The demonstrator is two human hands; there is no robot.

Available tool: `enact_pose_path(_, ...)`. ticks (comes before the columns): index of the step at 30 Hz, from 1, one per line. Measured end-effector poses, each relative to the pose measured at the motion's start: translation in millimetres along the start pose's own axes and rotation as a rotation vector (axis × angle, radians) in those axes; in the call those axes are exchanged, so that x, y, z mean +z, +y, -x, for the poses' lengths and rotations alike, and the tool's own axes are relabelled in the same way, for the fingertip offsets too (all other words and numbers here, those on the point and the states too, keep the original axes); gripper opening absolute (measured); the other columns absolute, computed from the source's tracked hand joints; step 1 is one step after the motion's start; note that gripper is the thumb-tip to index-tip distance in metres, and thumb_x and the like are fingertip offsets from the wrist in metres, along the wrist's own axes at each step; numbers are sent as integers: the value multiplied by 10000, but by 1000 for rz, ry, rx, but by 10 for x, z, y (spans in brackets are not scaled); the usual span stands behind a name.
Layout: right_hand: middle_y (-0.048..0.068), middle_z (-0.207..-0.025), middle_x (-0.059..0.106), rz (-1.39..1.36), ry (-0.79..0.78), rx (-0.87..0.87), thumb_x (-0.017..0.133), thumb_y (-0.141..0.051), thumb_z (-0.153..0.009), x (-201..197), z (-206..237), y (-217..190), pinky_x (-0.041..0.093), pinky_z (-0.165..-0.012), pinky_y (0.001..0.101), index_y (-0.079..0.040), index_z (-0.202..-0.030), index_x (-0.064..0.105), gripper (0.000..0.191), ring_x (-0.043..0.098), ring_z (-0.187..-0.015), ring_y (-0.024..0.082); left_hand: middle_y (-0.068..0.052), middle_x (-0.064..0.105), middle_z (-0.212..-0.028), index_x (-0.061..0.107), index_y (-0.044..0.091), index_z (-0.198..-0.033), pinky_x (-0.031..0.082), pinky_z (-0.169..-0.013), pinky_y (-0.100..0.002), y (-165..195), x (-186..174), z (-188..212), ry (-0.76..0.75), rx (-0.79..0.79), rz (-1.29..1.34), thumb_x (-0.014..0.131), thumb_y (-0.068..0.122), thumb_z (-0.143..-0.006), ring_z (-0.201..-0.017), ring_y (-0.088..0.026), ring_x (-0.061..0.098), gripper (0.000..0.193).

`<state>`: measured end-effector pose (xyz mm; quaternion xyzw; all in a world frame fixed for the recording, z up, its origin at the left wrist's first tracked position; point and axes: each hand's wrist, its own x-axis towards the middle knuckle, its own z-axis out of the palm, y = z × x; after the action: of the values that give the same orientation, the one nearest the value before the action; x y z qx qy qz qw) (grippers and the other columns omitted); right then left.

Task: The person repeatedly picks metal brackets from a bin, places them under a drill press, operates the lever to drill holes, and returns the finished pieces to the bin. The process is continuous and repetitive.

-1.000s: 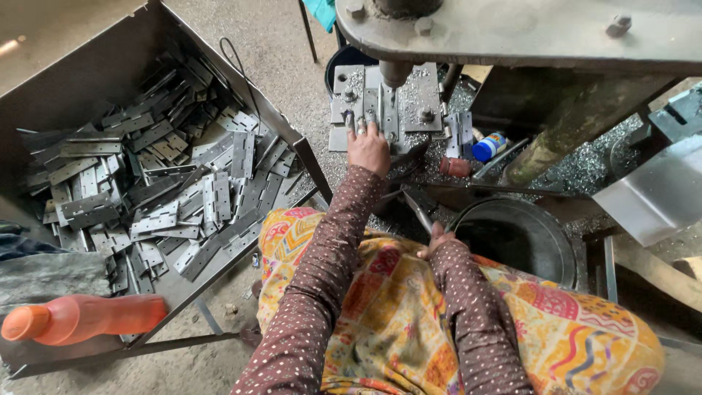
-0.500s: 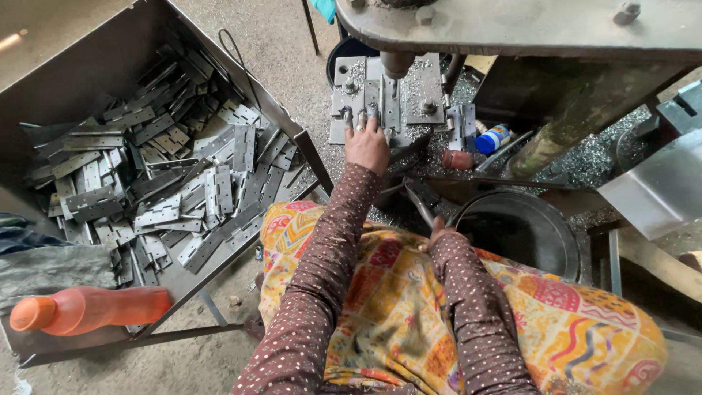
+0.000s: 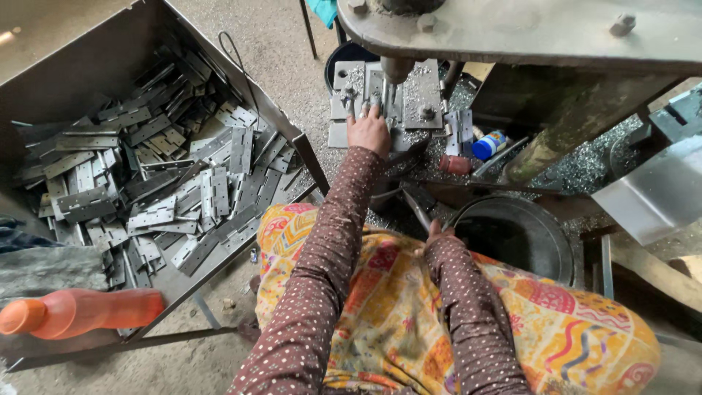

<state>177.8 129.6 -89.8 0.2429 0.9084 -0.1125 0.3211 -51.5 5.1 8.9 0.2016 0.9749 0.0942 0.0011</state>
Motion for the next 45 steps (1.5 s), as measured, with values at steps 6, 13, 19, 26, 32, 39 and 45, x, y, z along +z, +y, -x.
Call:
enact_pose_path(6,195,-1244,624,30,234,-37,741,-521,-859,-314,352,-29,583,-888,480,-107,-1367,428,727,697,-1094,361,-71,486,-1504,727,81,-1058,273,-1158,-618,-74,-2,33,45,48,-15,515,186,-955,-1378,-262,468,258)
enact_pose_path(13,236,-1293,570,-37,74,31,722,-485,-893,-264,211,-71,536,-919,506,-166,-1436,308,754,649,-1129,399,-45,429,-1529,744,88,-1000,216,-1163,-600,-130,-130,-325,-16,28,-39,550,274,-955,-1430,-278,366,272)
enact_pose_path(19,263,-1333,575,-59,-112,-1,737,-464,-892,-46,63,17,483,-1021,518,-159,-1487,227,841,600,-1219,416,-37,562,-1498,718,99,-1140,286,-1268,-560,-110,-145,-270,-90,-25,41,562,385,-1044,-1298,-252,590,340)
enact_pose_path(26,127,-1058,727,-175,496,-142,696,-483,-932,-424,330,-13,556,-768,501,-173,-1240,554,460,703,-922,375,-29,541,-1477,751,127,-1030,269,-1203,-578,-136,-96,-165,30,51,-72,560,247,-989,-1336,-239,511,228)
enact_pose_path(32,61,-974,727,-414,1042,-339,695,-374,-935,-484,446,-69,549,-636,442,-160,-1035,682,237,698,-763,319,-148,540,-1375,725,75,-1012,201,-1174,-564,152,118,817,205,170,-113,583,254,-904,-1339,-297,476,253)
enact_pose_path(39,49,-940,714,-428,1061,-353,685,-359,-961,-420,464,-63,543,-639,442,-162,-980,697,199,686,-763,327,-77,620,-1241,667,64,-1125,290,-1176,-587,74,84,1099,572,326,-62,563,180,-980,-1216,-253,587,214)
enact_pose_path(45,60,-922,700,-421,1061,-368,641,-305,-980,-466,458,-64,542,-661,453,-175,-962,695,142,686,-791,333,-74,694,-1143,640,64,-1087,464,-1142,-504,-67,-115,693,792,333,130,561,187,-1064,-953,-197,712,148)
